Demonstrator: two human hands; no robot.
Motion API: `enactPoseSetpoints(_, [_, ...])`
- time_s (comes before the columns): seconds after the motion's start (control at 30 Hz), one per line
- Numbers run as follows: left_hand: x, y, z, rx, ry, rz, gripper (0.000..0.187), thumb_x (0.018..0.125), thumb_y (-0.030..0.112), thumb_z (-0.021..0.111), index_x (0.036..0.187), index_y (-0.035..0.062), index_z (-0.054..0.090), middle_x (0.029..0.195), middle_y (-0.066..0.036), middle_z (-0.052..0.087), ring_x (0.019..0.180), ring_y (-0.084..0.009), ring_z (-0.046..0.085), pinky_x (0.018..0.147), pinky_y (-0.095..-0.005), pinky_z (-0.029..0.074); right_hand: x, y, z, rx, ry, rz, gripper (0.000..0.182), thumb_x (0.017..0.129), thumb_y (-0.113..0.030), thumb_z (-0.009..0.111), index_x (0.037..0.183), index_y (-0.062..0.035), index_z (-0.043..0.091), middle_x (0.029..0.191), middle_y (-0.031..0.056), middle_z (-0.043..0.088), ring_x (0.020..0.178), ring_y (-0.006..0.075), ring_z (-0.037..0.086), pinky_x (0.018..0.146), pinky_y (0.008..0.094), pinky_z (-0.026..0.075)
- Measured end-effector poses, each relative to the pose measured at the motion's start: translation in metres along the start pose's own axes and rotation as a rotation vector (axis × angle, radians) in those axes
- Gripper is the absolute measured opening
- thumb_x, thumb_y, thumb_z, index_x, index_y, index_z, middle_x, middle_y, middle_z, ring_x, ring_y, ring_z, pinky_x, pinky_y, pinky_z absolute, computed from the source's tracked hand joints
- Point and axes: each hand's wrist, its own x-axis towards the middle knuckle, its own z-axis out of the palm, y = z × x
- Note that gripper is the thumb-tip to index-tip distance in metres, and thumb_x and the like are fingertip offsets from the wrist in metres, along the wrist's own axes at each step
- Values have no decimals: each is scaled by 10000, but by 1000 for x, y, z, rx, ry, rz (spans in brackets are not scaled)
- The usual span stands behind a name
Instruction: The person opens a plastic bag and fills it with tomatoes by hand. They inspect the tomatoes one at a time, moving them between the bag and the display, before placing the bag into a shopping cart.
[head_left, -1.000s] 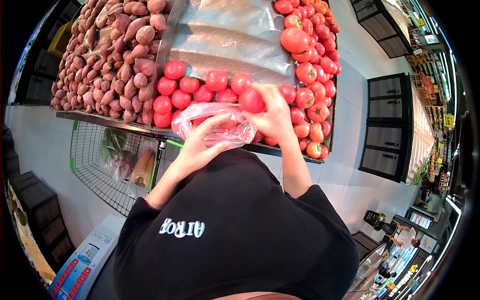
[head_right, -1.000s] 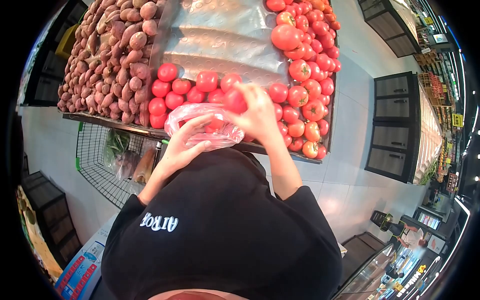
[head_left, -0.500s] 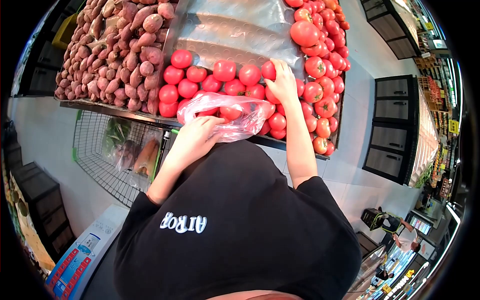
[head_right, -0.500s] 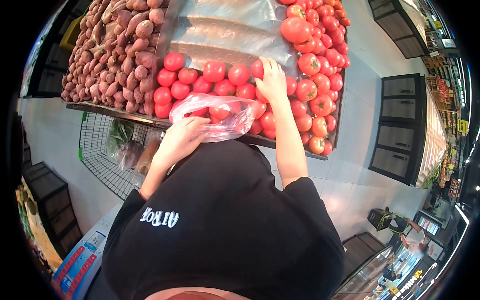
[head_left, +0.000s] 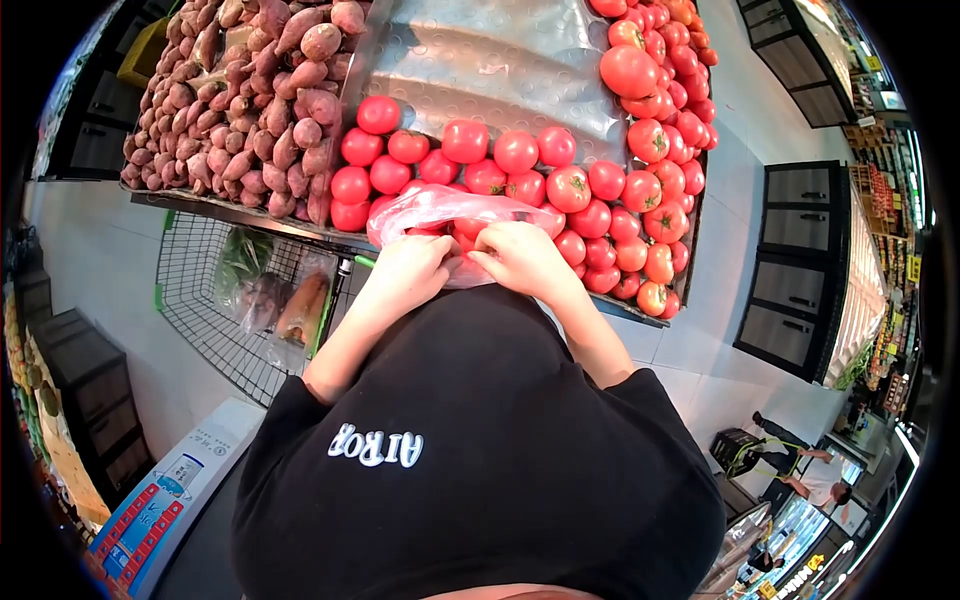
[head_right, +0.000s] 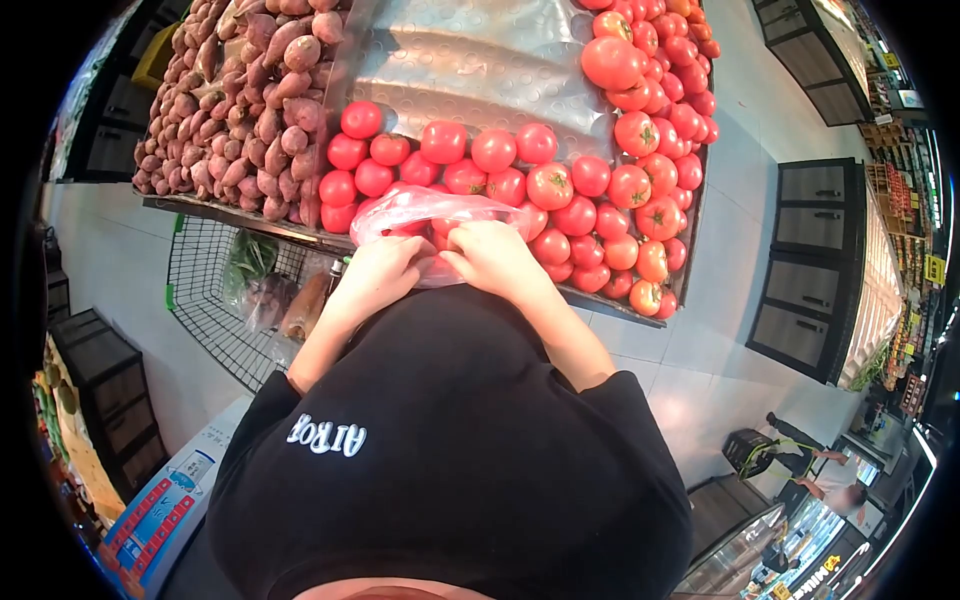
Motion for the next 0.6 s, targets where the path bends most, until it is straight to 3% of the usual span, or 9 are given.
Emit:
enactPoseSetpoints(0.07, [7, -8, 8, 55, 44, 72, 164, 899, 139, 676, 1026, 35, 682, 949, -160, 704, 978, -356, 683, 838, -442, 536, -8, 10, 9, -103, 44, 47, 205, 877, -221, 739, 886, -33, 660, 840, 136, 667, 845, 347, 671, 787, 439, 534])
enactPoseSetpoints(0.2, [20, -20, 25, 119, 147, 2, 190, 868, 108, 682, 1043, 45, 642, 987, -155, 693, 974, -352, 681, 840, -446, 537, -17, 19, 17, -252, 25, 205, 325, 887, -262, 739, 1057, -4, 636, 1025, 181, 669, 962, 364, 665, 853, 445, 536])
enactPoseSetpoints(0.27, [25, -24, 31, 124, 237, 30, 190, 855, 89, 681, 1030, 39, 624, 963, -147, 693, 948, -355, 686, 829, -468, 537, -18, 19, 22, -267, 86, 210, 445, 860, -269, 767, 1158, 26, 620, 1079, 210, 659, 962, 374, 676, 851, 449, 554])
enactPoseSetpoints(0.37, [32, -30, 36, 71, 298, 14, 258, 840, 18, 637, 1097, 32, 627, 1078, -155, 689, 1028, -355, 670, 886, -459, 532, -16, 20, 32, -263, 143, 188, 644, 841, -286, 791, 1329, 55, 547, 1159, 248, 639, 1005, 394, 680, 875, 448, 564])
enactPoseSetpoints(0.5, [40, -31, 36, 74, 381, 146, 514, 801, -73, 594, 1308, 15, 582, 1242, -174, 646, 1205, -360, 599, 1045, -449, 470, -6, 14, 36, -206, 134, 221, 844, 825, -333, 812, 1471, 61, 438, 1216, 286, 616, 1054, 424, 678, 893, 469, 566])
enactPoseSetpoints(0.6, [43, -31, 38, 81, 376, 170, 640, 759, -114, 551, 1386, 13, 549, 1324, -190, 619, 1287, -373, 553, 1107, -461, 430, 8, 0, 30, -135, 73, 377, 924, 803, -376, 833, 1496, 53, 397, 1233, 300, 604, 1032, 439, 685, 868, 497, 573])
